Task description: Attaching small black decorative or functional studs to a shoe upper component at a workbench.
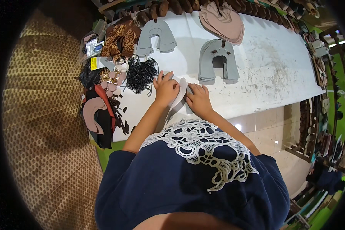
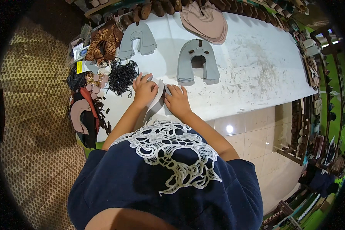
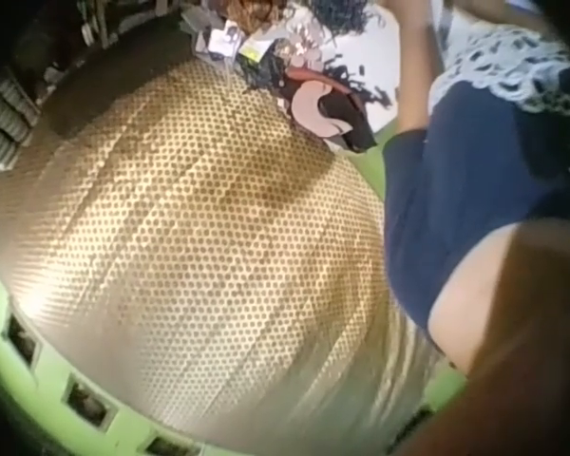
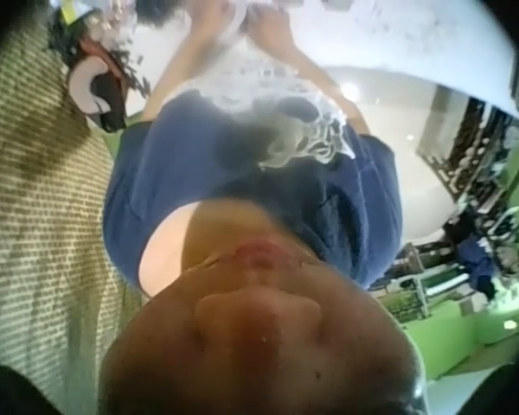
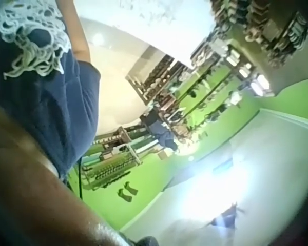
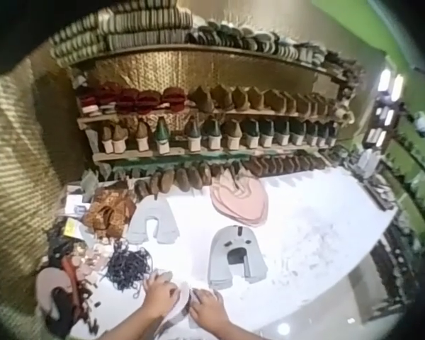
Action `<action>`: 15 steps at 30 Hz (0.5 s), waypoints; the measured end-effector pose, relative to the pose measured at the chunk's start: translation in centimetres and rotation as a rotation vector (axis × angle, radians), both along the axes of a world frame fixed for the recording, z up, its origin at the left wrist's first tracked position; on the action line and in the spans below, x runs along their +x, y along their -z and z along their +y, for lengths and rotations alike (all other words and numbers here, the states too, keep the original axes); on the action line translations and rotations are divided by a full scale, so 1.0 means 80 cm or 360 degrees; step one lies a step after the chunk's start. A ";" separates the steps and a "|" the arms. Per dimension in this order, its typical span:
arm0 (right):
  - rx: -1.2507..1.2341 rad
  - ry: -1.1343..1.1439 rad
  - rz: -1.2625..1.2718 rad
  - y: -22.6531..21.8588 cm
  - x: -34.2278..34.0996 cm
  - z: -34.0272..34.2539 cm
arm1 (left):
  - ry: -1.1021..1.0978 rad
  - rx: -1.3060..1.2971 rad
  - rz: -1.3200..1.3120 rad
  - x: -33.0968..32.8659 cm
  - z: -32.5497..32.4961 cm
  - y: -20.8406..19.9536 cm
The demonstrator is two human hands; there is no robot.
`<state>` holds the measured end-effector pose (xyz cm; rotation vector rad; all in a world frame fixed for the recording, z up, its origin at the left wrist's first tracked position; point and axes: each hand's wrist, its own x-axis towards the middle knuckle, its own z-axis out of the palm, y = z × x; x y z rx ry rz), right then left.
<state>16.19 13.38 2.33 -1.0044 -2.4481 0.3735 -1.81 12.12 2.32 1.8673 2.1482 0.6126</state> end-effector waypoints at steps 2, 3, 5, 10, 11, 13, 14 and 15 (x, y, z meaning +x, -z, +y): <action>-0.0060 -0.0011 -0.0092 -0.001 0.005 0.001 | -0.0021 -0.0008 -0.0059 0.003 0.000 -0.004; -0.0061 -0.0007 -0.0093 -0.001 0.005 0.002 | -0.0048 -0.0016 -0.0116 0.004 0.000 -0.005; -0.0084 -0.0022 -0.0057 -0.003 0.004 0.002 | -0.0059 -0.0004 -0.0088 0.004 -0.003 -0.002; -0.0067 -0.0019 -0.0027 -0.004 0.004 0.002 | -0.0024 -0.0039 -0.0051 0.001 -0.002 -0.001; -0.0053 -0.0019 -0.0018 -0.003 0.003 0.002 | -0.0040 -0.0082 -0.0071 0.000 -0.002 0.001; -0.0063 -0.0021 -0.0016 -0.004 0.002 0.001 | -0.0060 -0.0123 -0.0093 0.000 -0.002 0.003; -0.0075 -0.0019 -0.0014 -0.004 0.001 0.001 | -0.0082 -0.0150 -0.0116 0.000 -0.002 0.004; -0.0073 -0.0024 -0.0014 -0.005 0.001 0.001 | -0.0105 -0.0177 -0.0139 -0.001 -0.002 0.005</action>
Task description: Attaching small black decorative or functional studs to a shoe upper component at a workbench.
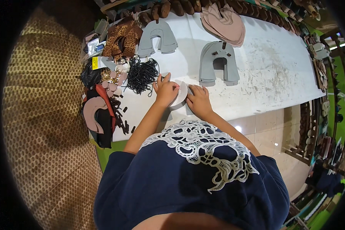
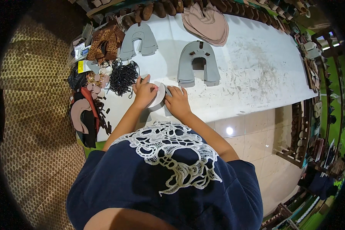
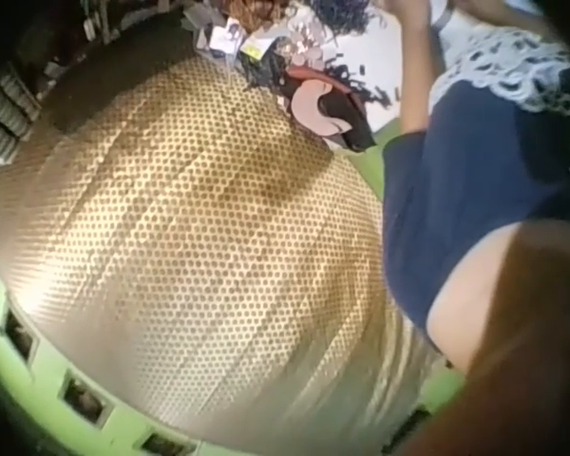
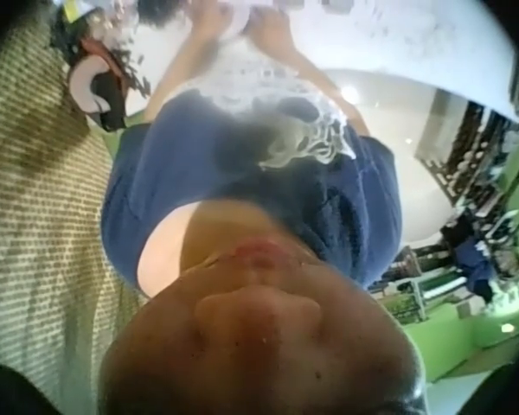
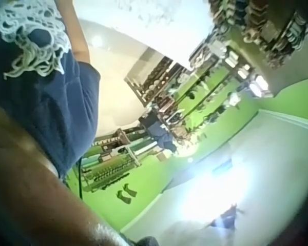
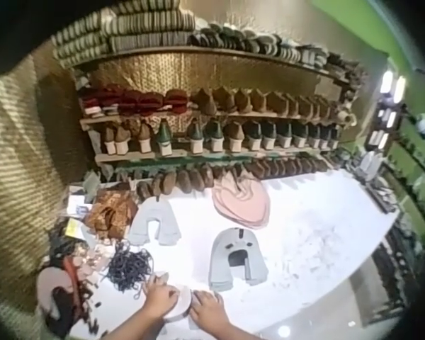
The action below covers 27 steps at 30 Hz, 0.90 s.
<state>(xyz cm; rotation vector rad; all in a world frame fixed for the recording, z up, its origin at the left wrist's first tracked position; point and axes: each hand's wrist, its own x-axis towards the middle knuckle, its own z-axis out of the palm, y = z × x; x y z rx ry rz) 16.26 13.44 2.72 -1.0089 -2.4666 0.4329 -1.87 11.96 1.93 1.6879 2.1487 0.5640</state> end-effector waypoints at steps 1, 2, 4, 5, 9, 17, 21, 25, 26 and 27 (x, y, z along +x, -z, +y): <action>0.0001 0.0007 0.0006 0.001 0.000 0.000 | 0.0000 0.0002 -0.0001 0.002 0.001 -0.003; 0.0001 0.0013 0.0012 0.002 0.000 0.000 | -0.0013 -0.0026 0.0025 0.004 0.001 -0.006; 0.0007 0.0010 0.0000 0.004 0.002 0.002 | -0.0025 -0.0053 0.0050 0.006 0.001 -0.014; 0.0012 0.0008 -0.0012 0.004 0.003 0.003 | -0.0005 -0.0063 0.0055 0.006 0.001 -0.020; -0.0004 -0.0007 -0.0040 0.003 0.002 0.002 | 0.0002 -0.0093 0.0059 0.003 0.002 -0.016; -0.0055 0.0041 0.0006 -0.002 0.001 0.000 | 0.0068 -0.0130 0.0206 0.006 0.006 -0.016; 0.0000 0.0037 0.0007 0.000 -0.001 -0.001 | 0.0094 -0.0081 0.0216 0.000 0.004 -0.008; -0.0028 0.0062 0.0045 0.001 0.001 -0.001 | 0.0133 -0.0056 0.0184 0.000 0.002 -0.011; -0.0042 0.0064 0.0044 0.000 0.001 -0.001 | 0.0131 -0.0034 0.0176 -0.001 0.002 -0.010; -0.0045 0.0064 0.0043 -0.001 0.001 -0.001 | 0.0128 -0.0012 0.0167 -0.002 0.001 -0.009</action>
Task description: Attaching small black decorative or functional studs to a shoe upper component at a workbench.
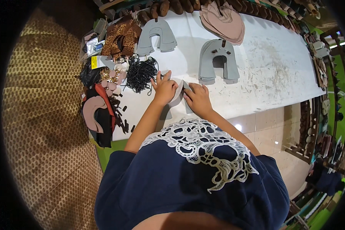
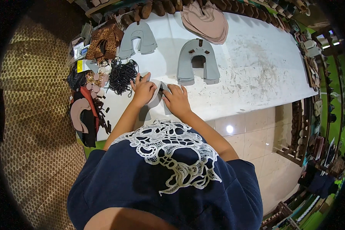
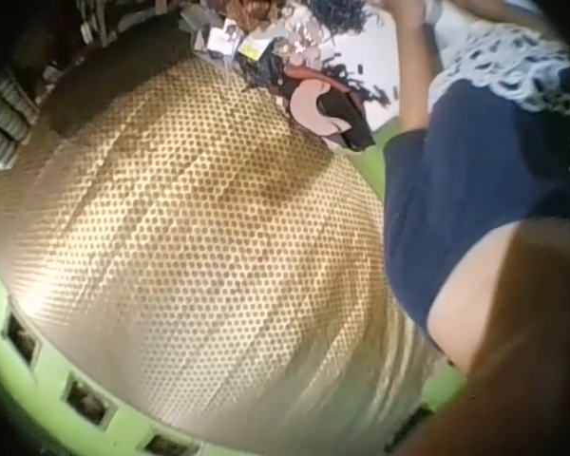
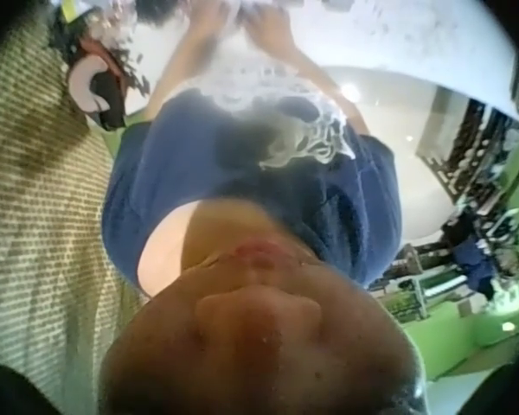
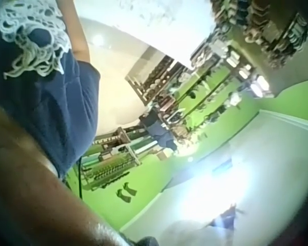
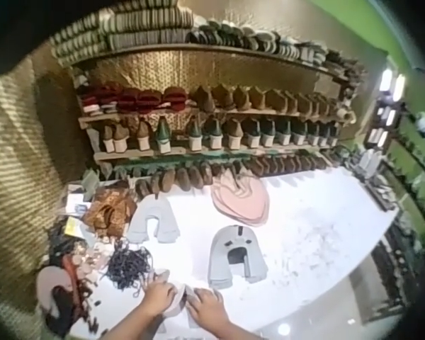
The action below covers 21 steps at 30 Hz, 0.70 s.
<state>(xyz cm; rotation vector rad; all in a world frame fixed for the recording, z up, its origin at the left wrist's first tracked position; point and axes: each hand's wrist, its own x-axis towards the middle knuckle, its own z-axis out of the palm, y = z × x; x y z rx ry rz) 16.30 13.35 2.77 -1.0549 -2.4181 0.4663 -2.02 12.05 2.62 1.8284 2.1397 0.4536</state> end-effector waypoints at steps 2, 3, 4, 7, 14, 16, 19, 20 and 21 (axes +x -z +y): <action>0.0014 -0.0004 0.0000 -0.001 0.000 0.000 | -0.0004 0.0022 0.0000 -0.002 -0.001 0.004; 0.0013 -0.0007 0.0000 -0.001 0.000 0.000 | -0.0007 0.0045 0.0001 -0.002 -0.002 0.007; 0.0006 -0.0010 0.0005 0.000 0.001 0.000 | -0.0004 0.0044 -0.0001 -0.001 -0.002 0.006; 0.0006 -0.0013 0.0013 0.001 0.001 0.001 | -0.0049 -0.0004 -0.0028 0.001 -0.005 0.006; 0.0066 -0.0035 -0.0003 0.003 0.000 0.002 | -0.0166 0.0056 -0.0072 0.004 -0.010 0.015; 0.0057 -0.0037 -0.0016 0.002 0.001 0.002 | -0.0179 0.0061 -0.0077 0.005 -0.011 0.017; 0.0046 -0.0038 -0.0040 0.001 0.000 0.002 | -0.0210 0.0075 -0.0085 0.005 -0.012 0.021; 0.0044 -0.0038 -0.0051 0.001 0.000 0.002 | -0.0229 0.0077 -0.0101 0.005 -0.012 0.022; 0.0043 -0.0036 -0.0051 0.000 0.000 0.003 | -0.0248 0.0078 -0.0117 0.005 -0.012 0.022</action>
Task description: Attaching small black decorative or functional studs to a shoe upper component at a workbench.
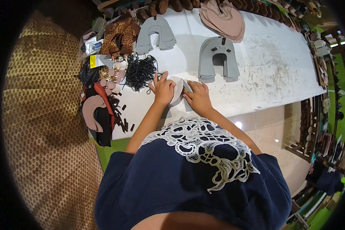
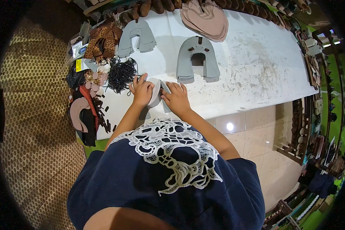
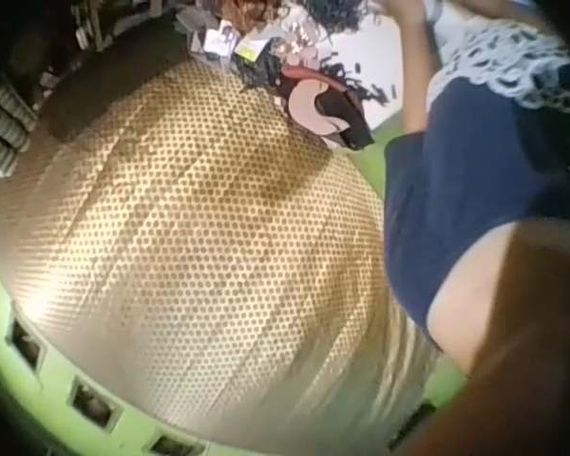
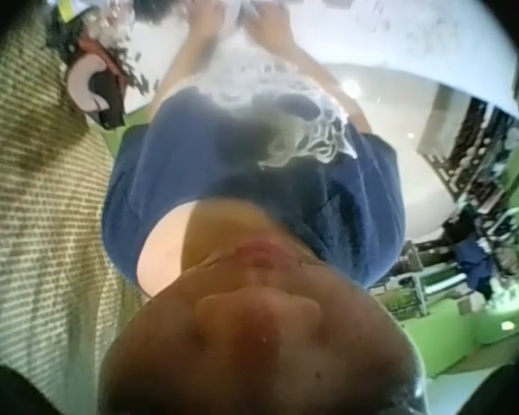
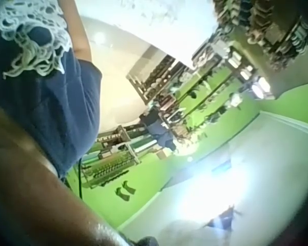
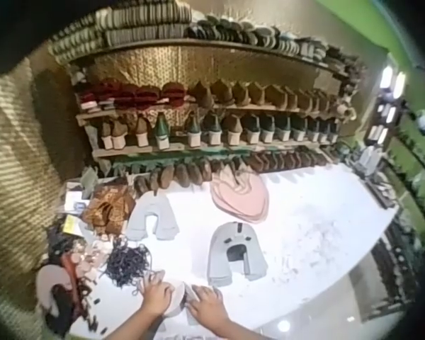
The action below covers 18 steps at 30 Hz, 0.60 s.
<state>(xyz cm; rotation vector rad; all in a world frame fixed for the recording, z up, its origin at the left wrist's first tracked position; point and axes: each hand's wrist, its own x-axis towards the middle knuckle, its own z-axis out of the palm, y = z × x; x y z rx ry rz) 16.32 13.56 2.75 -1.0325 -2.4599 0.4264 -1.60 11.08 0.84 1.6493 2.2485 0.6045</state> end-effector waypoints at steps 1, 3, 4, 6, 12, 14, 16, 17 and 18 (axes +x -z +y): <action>-0.0003 -0.0005 -0.0010 -0.001 0.000 0.000 | -0.0001 -0.0001 0.0001 0.000 0.000 0.002; -0.0007 -0.0014 -0.0019 -0.002 -0.001 -0.001 | -0.0037 0.0057 -0.0004 -0.001 -0.001 0.004; 0.0000 -0.0007 -0.0034 -0.002 -0.001 -0.001 | -0.0037 0.0057 -0.0003 -0.002 -0.001 0.004; 0.0007 -0.0002 -0.0048 -0.001 -0.002 -0.002 | -0.0106 0.0003 -0.0053 -0.007 -0.001 0.004; -0.0002 0.0004 -0.0043 0.005 -0.001 -0.001 | 0.0043 -0.0040 0.0043 -0.009 0.001 -0.015; 0.0014 0.0003 -0.0023 0.004 -0.003 -0.002 | 0.0062 -0.0011 0.0046 -0.008 0.002 -0.016; 0.0000 -0.0004 -0.0030 0.002 -0.002 -0.002 | 0.0084 0.0017 0.0047 -0.006 0.002 -0.019; -0.0013 -0.0010 -0.0038 0.001 -0.001 -0.001 | 0.0098 -0.0004 0.0019 -0.006 0.002 -0.022; -0.0014 -0.0009 -0.0040 0.001 -0.001 -0.001 | 0.0112 -0.0024 -0.0009 -0.005 0.002 -0.026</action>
